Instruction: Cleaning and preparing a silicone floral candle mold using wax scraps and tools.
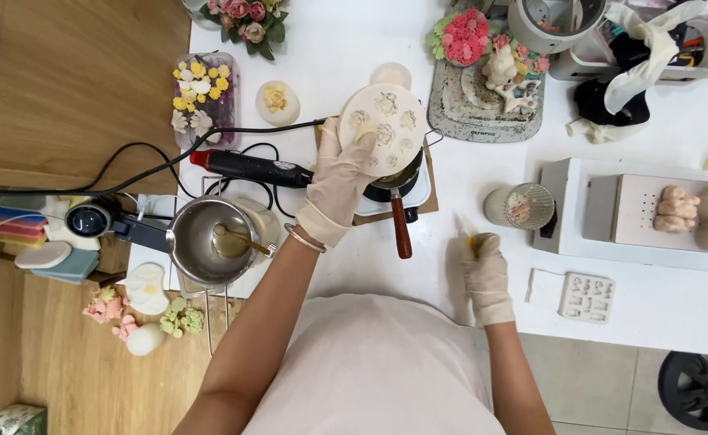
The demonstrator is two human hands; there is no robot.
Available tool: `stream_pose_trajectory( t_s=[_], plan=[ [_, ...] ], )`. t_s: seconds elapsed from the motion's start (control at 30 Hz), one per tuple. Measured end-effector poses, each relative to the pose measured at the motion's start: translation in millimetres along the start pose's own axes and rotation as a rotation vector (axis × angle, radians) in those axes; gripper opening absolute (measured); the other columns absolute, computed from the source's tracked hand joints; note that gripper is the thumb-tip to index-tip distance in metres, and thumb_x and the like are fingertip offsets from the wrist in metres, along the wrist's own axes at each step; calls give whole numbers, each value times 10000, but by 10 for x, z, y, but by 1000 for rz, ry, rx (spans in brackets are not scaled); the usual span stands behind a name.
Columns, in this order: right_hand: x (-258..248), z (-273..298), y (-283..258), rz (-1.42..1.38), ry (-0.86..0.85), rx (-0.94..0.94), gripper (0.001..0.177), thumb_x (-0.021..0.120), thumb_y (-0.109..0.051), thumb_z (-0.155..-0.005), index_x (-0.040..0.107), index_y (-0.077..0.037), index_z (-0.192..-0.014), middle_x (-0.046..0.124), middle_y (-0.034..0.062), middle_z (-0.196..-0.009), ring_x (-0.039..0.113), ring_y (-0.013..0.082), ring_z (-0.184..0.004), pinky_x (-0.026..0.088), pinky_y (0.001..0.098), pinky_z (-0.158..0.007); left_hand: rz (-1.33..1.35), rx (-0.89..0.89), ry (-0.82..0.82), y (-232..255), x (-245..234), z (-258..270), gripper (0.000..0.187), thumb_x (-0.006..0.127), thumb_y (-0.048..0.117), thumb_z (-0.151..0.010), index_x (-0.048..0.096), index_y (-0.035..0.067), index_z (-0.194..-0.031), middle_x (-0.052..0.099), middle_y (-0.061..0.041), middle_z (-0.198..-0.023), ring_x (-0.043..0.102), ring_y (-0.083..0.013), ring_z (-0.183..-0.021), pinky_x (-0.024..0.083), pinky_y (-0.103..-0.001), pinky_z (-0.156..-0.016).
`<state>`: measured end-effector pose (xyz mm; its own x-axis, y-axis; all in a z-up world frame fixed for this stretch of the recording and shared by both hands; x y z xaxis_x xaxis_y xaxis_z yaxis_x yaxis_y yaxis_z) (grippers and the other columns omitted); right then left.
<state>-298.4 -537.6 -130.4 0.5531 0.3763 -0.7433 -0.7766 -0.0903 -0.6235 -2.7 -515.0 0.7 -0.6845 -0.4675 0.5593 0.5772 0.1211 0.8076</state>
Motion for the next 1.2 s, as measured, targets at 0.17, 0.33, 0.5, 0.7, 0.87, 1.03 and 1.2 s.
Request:
stream_pose_trajectory(
  t_s=[0.17,0.33,0.5,0.7,0.87,1.03,1.2],
  plan=[
    [-826,46,-970,-864,-95,116,180,680,3,-970,621,-47,-1132,680,143,-975,655,211,-790,558,315,-662,209,-79,17,45,-29,-27,455,632,85,-1020,384,87,-1401,578,-131,-1346,625,-240,-1227,602,-413,-1004],
    [-1173,-67,-1886,-1337,-156,109,228,598,-26,-901,651,4,-1121,740,190,-1052,764,250,-873,630,330,-777,349,-71,9,116,83,-2,490,599,55,-1017,346,131,-1430,564,-124,-1375,616,-272,-1245,606,-463,-997],
    [-915,-259,-1839,-1441,-94,-140,160,695,113,-1008,584,7,-1053,673,150,-953,685,213,-734,586,364,-765,186,-19,26,-10,-40,-39,794,748,-150,-815,371,122,-1457,561,-106,-1407,608,-257,-1267,585,-406,-1048],
    [-791,-389,-2045,-1205,-11,-116,105,641,56,-993,592,-18,-1049,690,86,-988,727,165,-855,608,318,-848,-158,195,8,-168,-175,-147,823,872,-95,-761,400,96,-1408,573,-104,-1408,622,-232,-1290,608,-385,-1053],
    [-751,-377,-2207,-888,11,-76,41,683,-11,-1026,657,13,-1047,730,110,-1000,622,82,-854,526,241,-805,-176,185,-46,-166,-166,-153,786,862,-58,-802,403,90,-1423,576,-101,-1429,630,-228,-1322,613,-375,-1071],
    [-710,-429,-2236,-910,-13,-120,99,712,-23,-998,619,-4,-972,730,91,-999,600,66,-794,547,228,-711,-282,254,-59,-169,-192,-141,780,860,-55,-834,392,88,-1442,577,-101,-1430,625,-224,-1333,601,-368,-1092],
    [-666,-450,-2155,-795,-58,-67,132,753,-31,-983,634,10,-945,688,134,-913,589,96,-738,512,228,-670,-294,254,-39,-237,-226,-139,769,858,-54,-837,394,85,-1435,556,-101,-1439,603,-217,-1348,589,-367,-1109]
  ],
)
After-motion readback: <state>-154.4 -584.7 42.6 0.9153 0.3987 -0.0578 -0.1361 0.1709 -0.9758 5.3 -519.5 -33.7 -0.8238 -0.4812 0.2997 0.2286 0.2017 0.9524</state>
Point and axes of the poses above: each hand's wrist, its own z-axis away from the middle knuckle, its own x-axis out of the palm, y = z × x, the point moved 4 cm from there along -z, towards the middle knuckle
